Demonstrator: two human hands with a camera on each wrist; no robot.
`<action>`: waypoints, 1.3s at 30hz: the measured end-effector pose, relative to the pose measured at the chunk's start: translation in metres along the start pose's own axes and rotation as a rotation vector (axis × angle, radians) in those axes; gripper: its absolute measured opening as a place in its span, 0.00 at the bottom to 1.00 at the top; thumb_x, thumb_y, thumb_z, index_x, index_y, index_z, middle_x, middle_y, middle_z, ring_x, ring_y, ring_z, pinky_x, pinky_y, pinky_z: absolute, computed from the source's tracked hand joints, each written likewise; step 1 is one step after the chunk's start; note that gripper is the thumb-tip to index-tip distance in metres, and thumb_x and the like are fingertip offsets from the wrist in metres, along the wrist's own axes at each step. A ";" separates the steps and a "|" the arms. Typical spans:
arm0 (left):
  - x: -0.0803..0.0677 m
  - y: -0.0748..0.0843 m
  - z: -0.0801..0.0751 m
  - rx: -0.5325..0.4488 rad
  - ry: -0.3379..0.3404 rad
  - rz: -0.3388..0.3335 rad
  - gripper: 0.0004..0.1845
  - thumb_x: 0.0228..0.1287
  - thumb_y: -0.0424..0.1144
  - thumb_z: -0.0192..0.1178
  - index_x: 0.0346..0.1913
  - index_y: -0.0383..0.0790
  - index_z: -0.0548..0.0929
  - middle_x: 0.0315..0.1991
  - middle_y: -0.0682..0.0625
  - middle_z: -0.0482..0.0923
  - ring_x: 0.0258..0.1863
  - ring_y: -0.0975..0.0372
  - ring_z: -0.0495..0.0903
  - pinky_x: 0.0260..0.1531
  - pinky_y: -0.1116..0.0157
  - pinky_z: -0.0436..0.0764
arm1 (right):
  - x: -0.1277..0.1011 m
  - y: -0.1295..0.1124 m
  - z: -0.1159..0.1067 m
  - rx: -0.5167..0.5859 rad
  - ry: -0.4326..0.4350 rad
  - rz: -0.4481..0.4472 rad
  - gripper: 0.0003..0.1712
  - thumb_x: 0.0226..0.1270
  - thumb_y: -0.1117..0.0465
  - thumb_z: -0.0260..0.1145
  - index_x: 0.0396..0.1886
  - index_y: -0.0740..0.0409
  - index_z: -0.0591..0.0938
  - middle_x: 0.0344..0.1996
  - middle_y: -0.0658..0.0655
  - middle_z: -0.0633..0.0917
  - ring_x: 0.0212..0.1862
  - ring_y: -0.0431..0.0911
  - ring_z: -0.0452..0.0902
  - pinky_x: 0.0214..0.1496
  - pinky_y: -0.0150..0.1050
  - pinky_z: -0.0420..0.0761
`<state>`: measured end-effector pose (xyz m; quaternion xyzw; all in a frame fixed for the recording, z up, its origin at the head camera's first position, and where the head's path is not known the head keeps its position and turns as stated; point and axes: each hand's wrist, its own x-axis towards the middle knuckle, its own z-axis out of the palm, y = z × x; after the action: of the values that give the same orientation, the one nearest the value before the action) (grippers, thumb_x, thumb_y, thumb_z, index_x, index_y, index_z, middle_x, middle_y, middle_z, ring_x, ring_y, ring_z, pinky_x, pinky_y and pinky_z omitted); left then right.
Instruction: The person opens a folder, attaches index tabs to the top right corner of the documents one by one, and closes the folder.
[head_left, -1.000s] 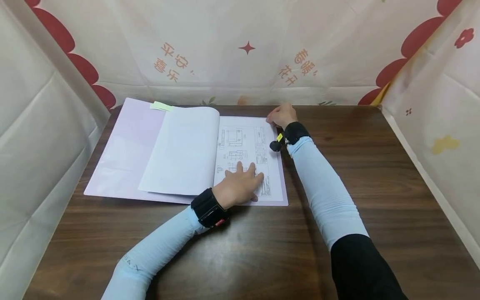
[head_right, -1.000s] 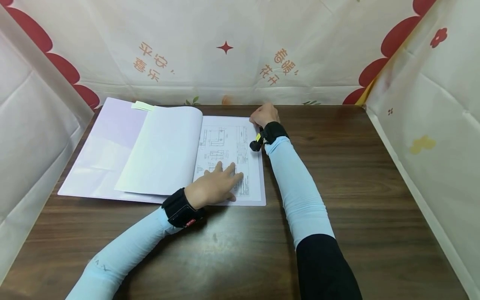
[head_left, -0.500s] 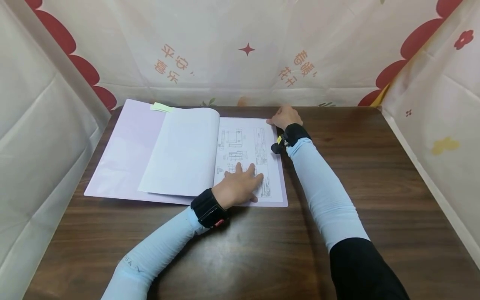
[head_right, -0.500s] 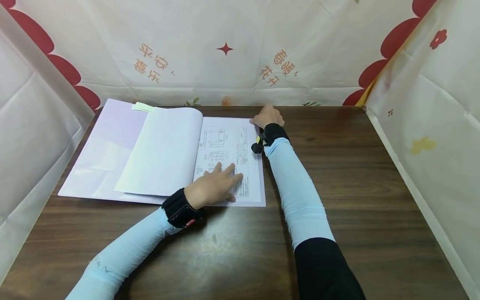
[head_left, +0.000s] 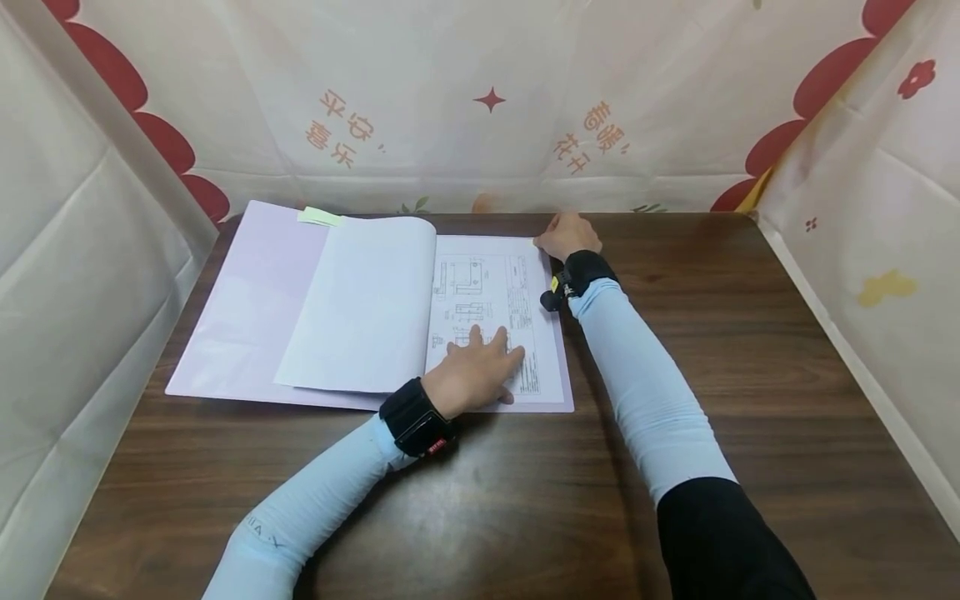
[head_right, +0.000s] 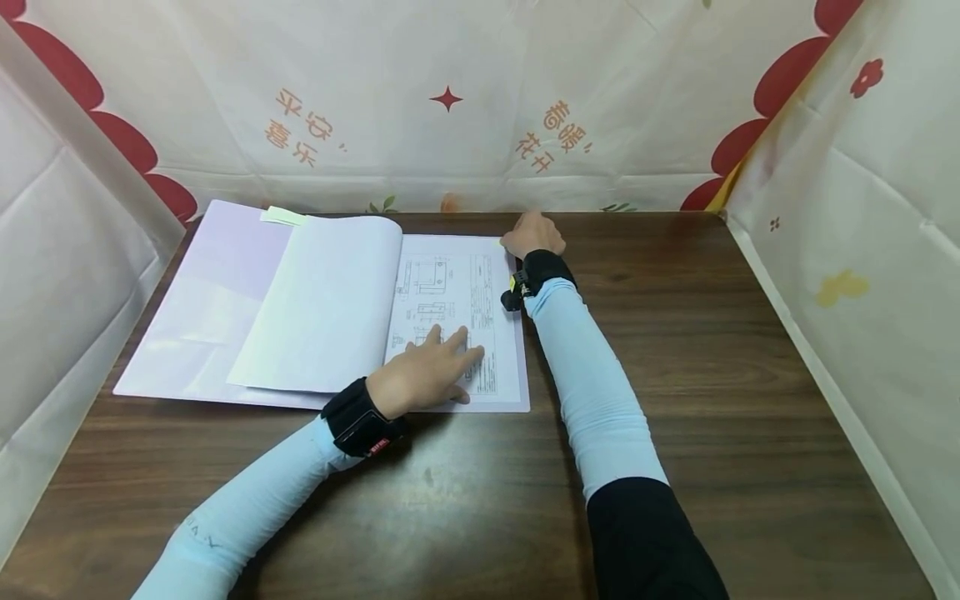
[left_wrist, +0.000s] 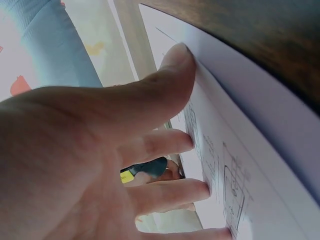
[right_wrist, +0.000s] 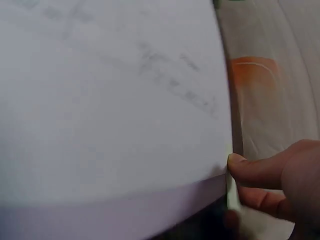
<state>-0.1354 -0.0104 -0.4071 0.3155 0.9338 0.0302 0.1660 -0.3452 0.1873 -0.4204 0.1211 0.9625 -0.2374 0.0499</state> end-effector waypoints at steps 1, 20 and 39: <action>0.000 0.000 0.000 0.004 0.005 -0.002 0.36 0.66 0.50 0.70 0.74 0.50 0.70 0.77 0.40 0.62 0.69 0.38 0.68 0.59 0.32 0.76 | -0.001 -0.003 -0.001 -0.054 0.015 -0.012 0.25 0.71 0.46 0.67 0.57 0.59 0.80 0.55 0.65 0.81 0.57 0.61 0.74 0.59 0.54 0.72; 0.001 -0.004 -0.004 0.022 0.009 -0.043 0.36 0.68 0.54 0.67 0.75 0.48 0.69 0.78 0.41 0.61 0.73 0.36 0.65 0.60 0.33 0.76 | -0.127 0.040 -0.006 -0.150 -0.013 -0.586 0.11 0.66 0.60 0.71 0.45 0.60 0.88 0.44 0.61 0.84 0.41 0.54 0.78 0.43 0.47 0.78; -0.050 -0.032 -0.008 0.034 0.236 0.035 0.34 0.72 0.50 0.63 0.77 0.44 0.68 0.80 0.38 0.61 0.79 0.40 0.59 0.70 0.37 0.68 | -0.152 0.060 -0.004 -0.208 -0.059 -0.560 0.14 0.60 0.59 0.78 0.44 0.59 0.90 0.45 0.60 0.87 0.43 0.54 0.78 0.45 0.48 0.77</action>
<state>-0.1190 -0.0655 -0.3900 0.3290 0.9415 0.0545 0.0490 -0.1831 0.2085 -0.4204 -0.1617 0.9758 -0.1454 0.0228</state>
